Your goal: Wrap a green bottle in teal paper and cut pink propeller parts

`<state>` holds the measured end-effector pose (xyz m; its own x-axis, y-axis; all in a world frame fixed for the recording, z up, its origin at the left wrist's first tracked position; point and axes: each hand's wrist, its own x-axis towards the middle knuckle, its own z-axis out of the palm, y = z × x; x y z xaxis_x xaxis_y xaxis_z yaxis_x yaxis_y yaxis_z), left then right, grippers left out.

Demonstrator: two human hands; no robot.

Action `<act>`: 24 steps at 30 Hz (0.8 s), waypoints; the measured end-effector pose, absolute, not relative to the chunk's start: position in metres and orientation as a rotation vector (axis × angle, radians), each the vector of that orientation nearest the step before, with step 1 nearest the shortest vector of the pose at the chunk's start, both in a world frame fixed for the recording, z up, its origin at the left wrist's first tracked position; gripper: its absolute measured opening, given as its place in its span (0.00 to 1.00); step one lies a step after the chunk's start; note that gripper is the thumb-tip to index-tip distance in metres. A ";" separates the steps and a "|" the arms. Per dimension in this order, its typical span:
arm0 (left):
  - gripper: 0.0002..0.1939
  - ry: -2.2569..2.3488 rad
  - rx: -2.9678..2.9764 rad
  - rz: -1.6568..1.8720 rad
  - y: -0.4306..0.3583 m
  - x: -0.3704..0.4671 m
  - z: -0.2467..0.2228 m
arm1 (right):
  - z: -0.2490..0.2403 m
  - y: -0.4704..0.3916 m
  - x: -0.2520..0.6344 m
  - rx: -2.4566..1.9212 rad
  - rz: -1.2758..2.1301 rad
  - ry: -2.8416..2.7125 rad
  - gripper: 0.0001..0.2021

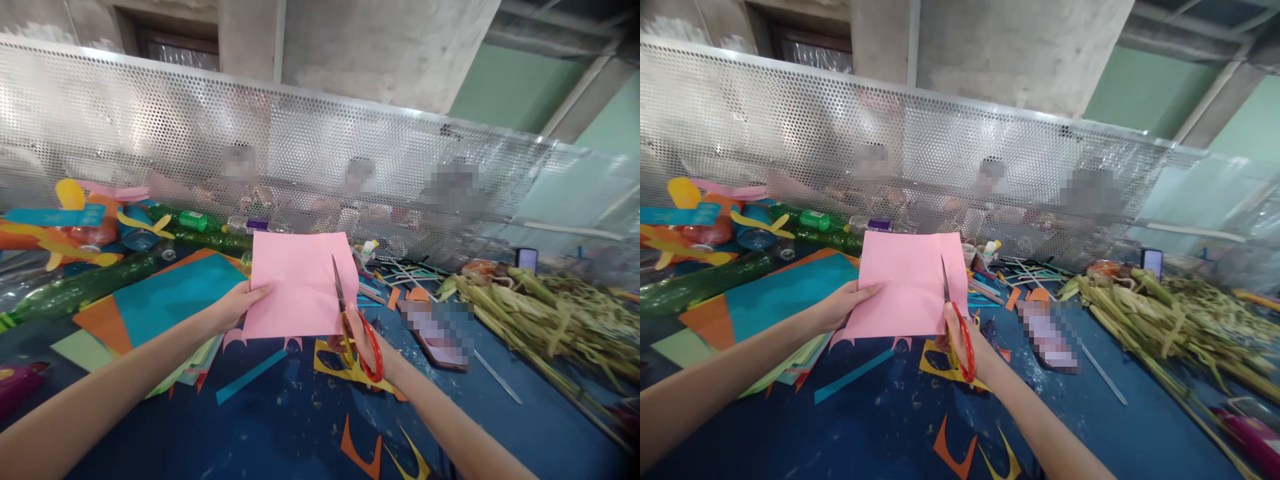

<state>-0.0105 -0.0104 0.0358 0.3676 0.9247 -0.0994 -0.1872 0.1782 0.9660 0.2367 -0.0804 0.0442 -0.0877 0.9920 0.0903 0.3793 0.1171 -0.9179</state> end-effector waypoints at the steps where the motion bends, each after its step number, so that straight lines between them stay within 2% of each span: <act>1: 0.18 0.848 1.097 0.945 -0.011 -0.010 0.036 | 0.043 -0.080 0.238 -1.383 0.960 -1.613 0.27; 10: 0.16 0.849 1.082 0.953 -0.014 -0.007 0.040 | 0.027 -0.078 0.244 -1.426 0.930 -1.667 0.29; 16: 0.18 0.834 1.094 0.944 -0.013 -0.008 0.039 | 0.040 -0.081 0.238 -1.476 0.879 -1.666 0.27; 24: 0.17 0.841 1.073 0.959 -0.014 -0.008 0.040 | 0.040 -0.080 0.240 -1.471 0.661 -1.793 0.25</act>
